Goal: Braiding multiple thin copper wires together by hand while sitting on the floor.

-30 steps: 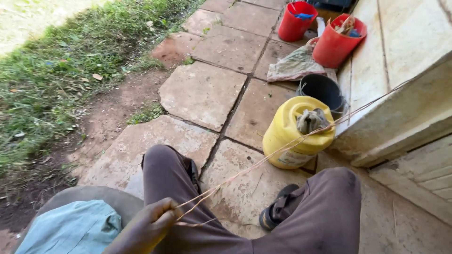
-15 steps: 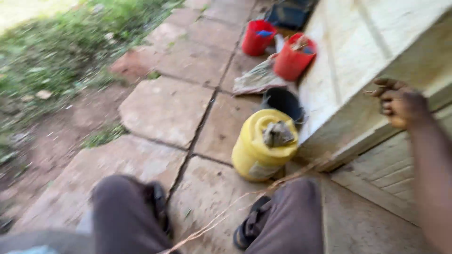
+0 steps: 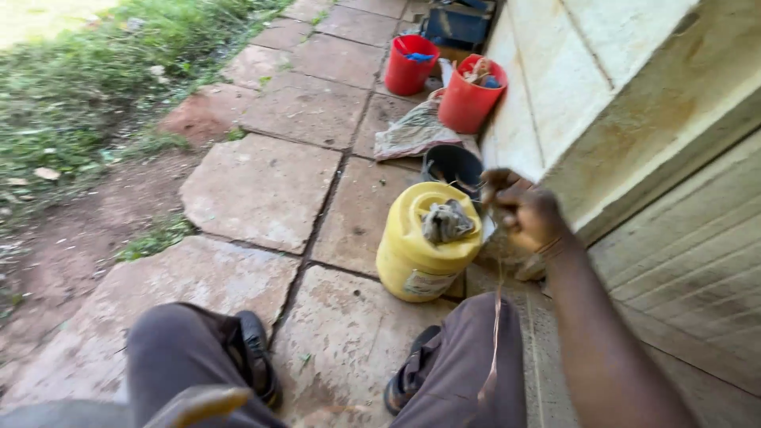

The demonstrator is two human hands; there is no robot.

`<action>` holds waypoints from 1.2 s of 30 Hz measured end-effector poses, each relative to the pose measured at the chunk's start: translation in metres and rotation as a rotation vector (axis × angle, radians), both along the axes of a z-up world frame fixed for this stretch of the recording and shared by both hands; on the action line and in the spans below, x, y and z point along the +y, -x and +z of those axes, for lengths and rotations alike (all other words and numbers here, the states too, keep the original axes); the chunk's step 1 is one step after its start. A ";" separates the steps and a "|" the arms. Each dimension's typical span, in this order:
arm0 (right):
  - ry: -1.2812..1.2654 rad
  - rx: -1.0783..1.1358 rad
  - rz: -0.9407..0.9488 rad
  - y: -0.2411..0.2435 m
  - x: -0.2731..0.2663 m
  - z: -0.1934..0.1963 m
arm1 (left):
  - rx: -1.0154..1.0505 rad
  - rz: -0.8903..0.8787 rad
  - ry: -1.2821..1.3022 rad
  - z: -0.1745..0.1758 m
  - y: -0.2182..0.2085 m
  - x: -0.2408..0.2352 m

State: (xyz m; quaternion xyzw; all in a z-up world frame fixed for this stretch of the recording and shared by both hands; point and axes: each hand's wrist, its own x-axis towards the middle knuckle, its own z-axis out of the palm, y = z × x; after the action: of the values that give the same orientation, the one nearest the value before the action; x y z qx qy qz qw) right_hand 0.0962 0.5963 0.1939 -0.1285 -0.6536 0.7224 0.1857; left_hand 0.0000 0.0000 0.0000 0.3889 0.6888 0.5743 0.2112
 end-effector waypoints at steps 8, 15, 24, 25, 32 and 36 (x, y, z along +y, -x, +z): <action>0.544 0.136 0.289 0.050 -0.152 -0.148 | 0.533 0.087 -0.079 0.183 0.035 0.131; 0.621 0.067 0.324 0.042 -0.180 -0.182 | 0.824 -0.060 0.000 0.101 0.055 0.179; 0.557 0.001 -0.028 0.014 -0.119 -0.135 | -0.055 0.395 0.278 0.027 0.093 0.138; 0.422 0.021 -0.128 0.021 -0.110 -0.126 | -0.028 0.481 0.315 0.027 0.102 0.130; -0.016 -0.086 -0.138 0.071 -0.061 -0.143 | 0.297 0.258 0.393 0.130 0.039 0.095; -0.212 -0.217 -0.045 0.090 -0.068 -0.098 | -0.121 -0.290 0.752 0.184 -0.019 0.071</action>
State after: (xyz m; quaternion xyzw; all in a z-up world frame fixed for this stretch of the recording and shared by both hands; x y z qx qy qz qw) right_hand 0.0060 0.5282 0.0959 -0.1999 -0.7394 0.6268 0.1428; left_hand 0.0187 0.0706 0.1838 0.3433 0.7751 0.2683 0.4576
